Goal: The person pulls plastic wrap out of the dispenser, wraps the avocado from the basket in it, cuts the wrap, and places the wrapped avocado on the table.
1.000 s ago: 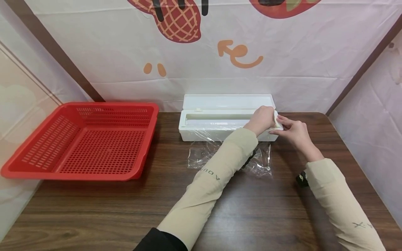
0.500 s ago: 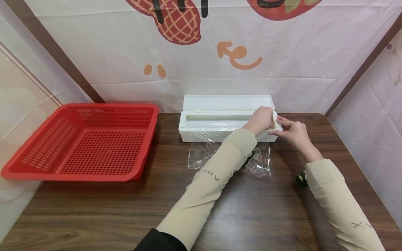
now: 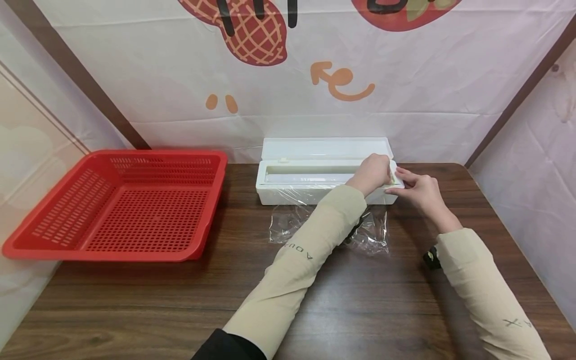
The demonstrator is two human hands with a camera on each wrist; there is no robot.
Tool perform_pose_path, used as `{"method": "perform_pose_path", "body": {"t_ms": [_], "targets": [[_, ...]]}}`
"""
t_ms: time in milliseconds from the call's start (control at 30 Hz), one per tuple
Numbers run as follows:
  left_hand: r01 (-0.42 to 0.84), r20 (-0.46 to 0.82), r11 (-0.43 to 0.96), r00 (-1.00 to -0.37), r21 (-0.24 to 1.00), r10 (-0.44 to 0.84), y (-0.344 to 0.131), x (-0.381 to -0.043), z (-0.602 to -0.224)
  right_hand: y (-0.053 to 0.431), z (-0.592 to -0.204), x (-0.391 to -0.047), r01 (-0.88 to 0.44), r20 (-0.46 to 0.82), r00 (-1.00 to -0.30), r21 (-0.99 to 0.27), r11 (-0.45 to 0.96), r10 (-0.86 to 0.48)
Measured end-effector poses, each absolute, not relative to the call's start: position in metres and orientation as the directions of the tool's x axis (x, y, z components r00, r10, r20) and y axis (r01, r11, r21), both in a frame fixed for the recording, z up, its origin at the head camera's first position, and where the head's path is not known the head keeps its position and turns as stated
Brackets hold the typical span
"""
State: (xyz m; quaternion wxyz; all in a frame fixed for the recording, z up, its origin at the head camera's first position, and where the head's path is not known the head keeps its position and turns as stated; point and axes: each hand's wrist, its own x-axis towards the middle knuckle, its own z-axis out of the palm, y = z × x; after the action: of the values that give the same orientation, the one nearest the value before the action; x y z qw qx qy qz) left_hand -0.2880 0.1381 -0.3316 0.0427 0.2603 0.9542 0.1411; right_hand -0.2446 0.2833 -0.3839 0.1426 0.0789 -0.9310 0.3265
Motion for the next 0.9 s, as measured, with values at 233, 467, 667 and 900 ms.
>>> {"method": "perform_pose_path", "body": {"t_ms": [233,467,667,900], "targets": [[0.488,-0.013,0.826,-0.859,0.283,0.512,0.1374,-0.2884,-0.3318,0.2839,-0.3843,-0.2443,-0.238,0.318,-0.947,-0.576,0.782,-0.054],[0.505,-0.005,0.822,-0.851,0.262,0.524,0.1349,-0.2879,-0.3307,0.2843,-0.3854,-0.2449,-0.247,0.326,-0.944,-0.574,0.781,-0.058],[0.507,-0.006,0.820,-0.850,0.265,0.527,0.1324,-0.2872,-0.3293,0.2829,-0.3846,-0.2446,-0.258,0.336,-0.940,-0.574,0.777,-0.064],[0.509,-0.013,0.818,-0.847,0.267,0.531,0.1318,-0.2878,-0.3284,0.2835,-0.3853,-0.2453,-0.261,0.346,-0.936,-0.564,0.783,-0.063]]}}
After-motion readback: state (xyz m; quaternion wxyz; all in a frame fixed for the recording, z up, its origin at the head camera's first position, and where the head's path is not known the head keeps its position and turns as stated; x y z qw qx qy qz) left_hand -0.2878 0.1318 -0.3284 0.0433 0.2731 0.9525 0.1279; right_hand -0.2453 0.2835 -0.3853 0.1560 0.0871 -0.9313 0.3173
